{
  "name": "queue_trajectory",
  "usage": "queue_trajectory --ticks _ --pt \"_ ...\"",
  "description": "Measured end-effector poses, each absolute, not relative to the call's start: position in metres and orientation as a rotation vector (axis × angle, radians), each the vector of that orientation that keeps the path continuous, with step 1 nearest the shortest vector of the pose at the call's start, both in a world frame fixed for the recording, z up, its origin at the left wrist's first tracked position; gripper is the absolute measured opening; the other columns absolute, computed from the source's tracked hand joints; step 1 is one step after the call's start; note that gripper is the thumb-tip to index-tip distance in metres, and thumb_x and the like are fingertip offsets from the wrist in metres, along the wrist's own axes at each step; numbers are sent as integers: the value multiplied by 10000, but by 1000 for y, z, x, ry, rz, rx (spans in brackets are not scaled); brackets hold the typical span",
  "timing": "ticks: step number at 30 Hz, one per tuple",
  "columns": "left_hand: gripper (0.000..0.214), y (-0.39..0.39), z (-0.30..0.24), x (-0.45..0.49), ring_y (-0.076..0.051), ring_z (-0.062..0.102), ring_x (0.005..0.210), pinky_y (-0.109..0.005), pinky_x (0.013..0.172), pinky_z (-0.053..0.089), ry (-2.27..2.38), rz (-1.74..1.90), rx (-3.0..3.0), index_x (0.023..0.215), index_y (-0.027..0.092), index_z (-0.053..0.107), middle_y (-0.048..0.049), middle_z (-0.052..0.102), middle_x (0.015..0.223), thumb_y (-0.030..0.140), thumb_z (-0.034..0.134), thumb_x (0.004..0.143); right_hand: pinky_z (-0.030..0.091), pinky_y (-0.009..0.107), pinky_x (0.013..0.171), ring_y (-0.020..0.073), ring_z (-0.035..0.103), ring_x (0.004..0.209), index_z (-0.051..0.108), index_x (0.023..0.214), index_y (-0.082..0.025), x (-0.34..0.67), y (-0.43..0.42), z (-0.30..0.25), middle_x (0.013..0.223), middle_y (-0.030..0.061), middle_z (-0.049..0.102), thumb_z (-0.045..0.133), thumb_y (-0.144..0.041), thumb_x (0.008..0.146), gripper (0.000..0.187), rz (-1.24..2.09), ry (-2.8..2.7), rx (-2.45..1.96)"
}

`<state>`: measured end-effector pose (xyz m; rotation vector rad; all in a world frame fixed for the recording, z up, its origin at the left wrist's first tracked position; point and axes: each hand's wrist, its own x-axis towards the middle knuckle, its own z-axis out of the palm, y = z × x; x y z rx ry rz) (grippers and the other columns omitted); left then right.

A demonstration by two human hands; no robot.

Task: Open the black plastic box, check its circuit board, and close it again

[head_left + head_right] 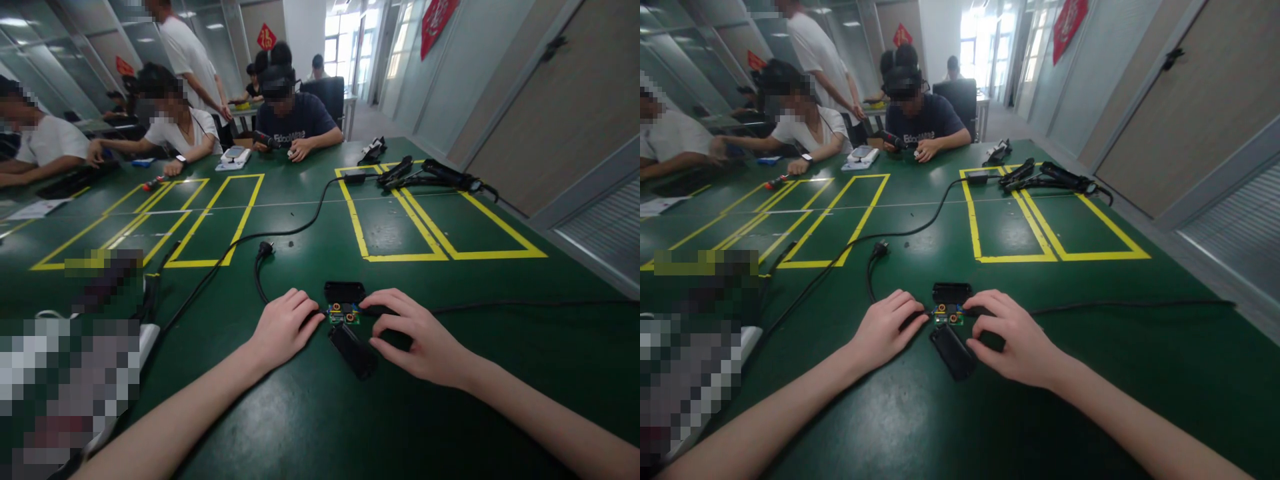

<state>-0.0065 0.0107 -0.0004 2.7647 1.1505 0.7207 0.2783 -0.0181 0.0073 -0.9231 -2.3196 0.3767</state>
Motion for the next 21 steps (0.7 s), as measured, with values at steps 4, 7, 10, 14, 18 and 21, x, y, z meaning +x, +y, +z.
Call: queue_trajectory --ticks 4,7,10,14,18,21 --pt "205 10 1 -7 -186 623 811 -298 694 526 1146 717 2763 946 180 666 -43 686 877 301 553 1066 504 538 1027 332 590 1265 688 955 -216 282 -20 8 1335 162 647 768 -329 855 171 381 -2381 -843" --pt "187 10 2 -7 -190 623 808 -299 690 525 1143 730 2759 949 180 668 -42 684 874 293 567 1059 483 519 1047 332 576 1272 712 1069 -215 279 -24 11 1347 171 631 807 -409 835 319 373 -2478 -741" --pt "184 10 1 -7 -191 623 806 -303 694 533 1138 738 2757 952 182 672 -42 683 875 294 570 1057 492 485 997 290 619 1144 717 1105 -211 272 -27 12 1239 153 667 788 -400 861 317 365 -2539 -651" --pt "176 11 -1 -7 -193 629 815 -300 698 533 1148 730 2756 956 175 671 -43 686 880 290 578 1053 505 422 942 222 638 1027 721 988 -203 266 -30 10 1117 108 706 600 -146 923 148 381 -2566 -595" --pt "221 10 -1 -7 -189 625 820 -301 711 544 1156 703 2754 964 178 673 -49 688 886 309 532 1072 519 422 978 228 646 1101 715 1019 -184 268 -28 9 1181 124 721 504 -43 907 278 310 -2574 -563" --pt "242 9 0 -8 -186 622 818 -302 717 550 1153 706 2749 956 180 675 -51 687 882 313 514 1077 534 427 974 233 657 1096 718 1035 -192 271 -26 8 1170 126 727 540 -69 917 247 278 -2574 -598"
